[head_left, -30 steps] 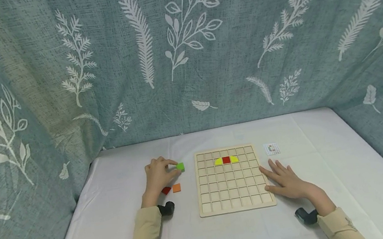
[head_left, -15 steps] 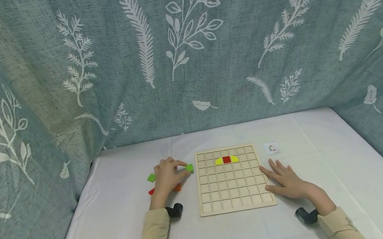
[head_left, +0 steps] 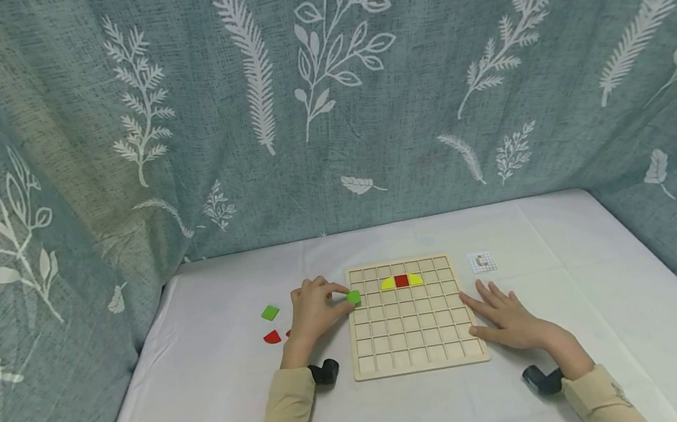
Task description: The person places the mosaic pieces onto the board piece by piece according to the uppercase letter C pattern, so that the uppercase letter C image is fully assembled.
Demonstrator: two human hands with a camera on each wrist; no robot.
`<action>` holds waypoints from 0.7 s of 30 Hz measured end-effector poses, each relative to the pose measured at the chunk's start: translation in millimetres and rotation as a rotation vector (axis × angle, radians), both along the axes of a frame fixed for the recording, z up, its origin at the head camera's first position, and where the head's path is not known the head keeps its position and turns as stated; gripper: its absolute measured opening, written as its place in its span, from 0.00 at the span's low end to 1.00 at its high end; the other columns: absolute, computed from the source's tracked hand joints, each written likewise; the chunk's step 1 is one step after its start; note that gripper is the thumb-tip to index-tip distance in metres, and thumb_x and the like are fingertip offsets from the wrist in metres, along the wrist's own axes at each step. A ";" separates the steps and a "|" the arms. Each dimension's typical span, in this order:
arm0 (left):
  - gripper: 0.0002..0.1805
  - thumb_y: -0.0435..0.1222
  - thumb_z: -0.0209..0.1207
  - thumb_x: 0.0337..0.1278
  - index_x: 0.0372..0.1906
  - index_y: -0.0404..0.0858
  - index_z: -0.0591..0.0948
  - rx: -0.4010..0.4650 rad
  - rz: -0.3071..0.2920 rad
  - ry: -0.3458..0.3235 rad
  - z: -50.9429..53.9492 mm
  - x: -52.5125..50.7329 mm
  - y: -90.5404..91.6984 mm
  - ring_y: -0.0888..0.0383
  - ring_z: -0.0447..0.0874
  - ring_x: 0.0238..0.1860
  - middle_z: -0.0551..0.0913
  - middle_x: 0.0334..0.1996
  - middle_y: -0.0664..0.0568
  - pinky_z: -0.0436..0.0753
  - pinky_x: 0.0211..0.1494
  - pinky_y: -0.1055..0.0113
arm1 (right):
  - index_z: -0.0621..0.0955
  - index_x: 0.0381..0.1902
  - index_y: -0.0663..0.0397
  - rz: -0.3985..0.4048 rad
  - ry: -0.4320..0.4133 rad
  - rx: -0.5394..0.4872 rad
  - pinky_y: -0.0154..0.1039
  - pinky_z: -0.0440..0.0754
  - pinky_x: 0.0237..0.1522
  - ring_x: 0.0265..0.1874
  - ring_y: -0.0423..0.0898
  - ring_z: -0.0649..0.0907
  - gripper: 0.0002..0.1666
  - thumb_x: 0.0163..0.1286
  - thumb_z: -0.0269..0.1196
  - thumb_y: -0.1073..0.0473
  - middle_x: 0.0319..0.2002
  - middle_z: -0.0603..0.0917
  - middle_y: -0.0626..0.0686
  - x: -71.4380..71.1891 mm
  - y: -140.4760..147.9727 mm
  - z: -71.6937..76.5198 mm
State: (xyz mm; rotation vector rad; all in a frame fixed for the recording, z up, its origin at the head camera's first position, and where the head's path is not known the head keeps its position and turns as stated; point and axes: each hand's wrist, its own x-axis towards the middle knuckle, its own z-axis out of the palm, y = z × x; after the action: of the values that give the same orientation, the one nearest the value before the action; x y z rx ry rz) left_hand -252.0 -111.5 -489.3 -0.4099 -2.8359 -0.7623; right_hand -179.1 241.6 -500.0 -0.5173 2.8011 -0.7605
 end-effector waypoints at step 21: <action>0.13 0.48 0.69 0.41 0.36 0.51 0.86 -0.039 -0.141 -0.046 8.4 -3.8 38.5 0.59 0.64 0.34 0.77 0.32 0.55 0.61 0.51 0.51 | 0.59 0.70 0.52 -0.003 -0.005 0.003 0.70 0.36 0.61 0.68 0.69 0.44 0.39 0.66 0.54 0.42 0.70 0.47 0.69 1.3 -0.7 1.0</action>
State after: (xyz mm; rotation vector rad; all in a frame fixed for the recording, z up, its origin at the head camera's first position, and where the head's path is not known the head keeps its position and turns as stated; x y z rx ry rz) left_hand -255.8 -72.9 -480.9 -0.6119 -2.8929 -0.7512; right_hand -177.9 240.9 -499.0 -0.5107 2.7982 -0.7574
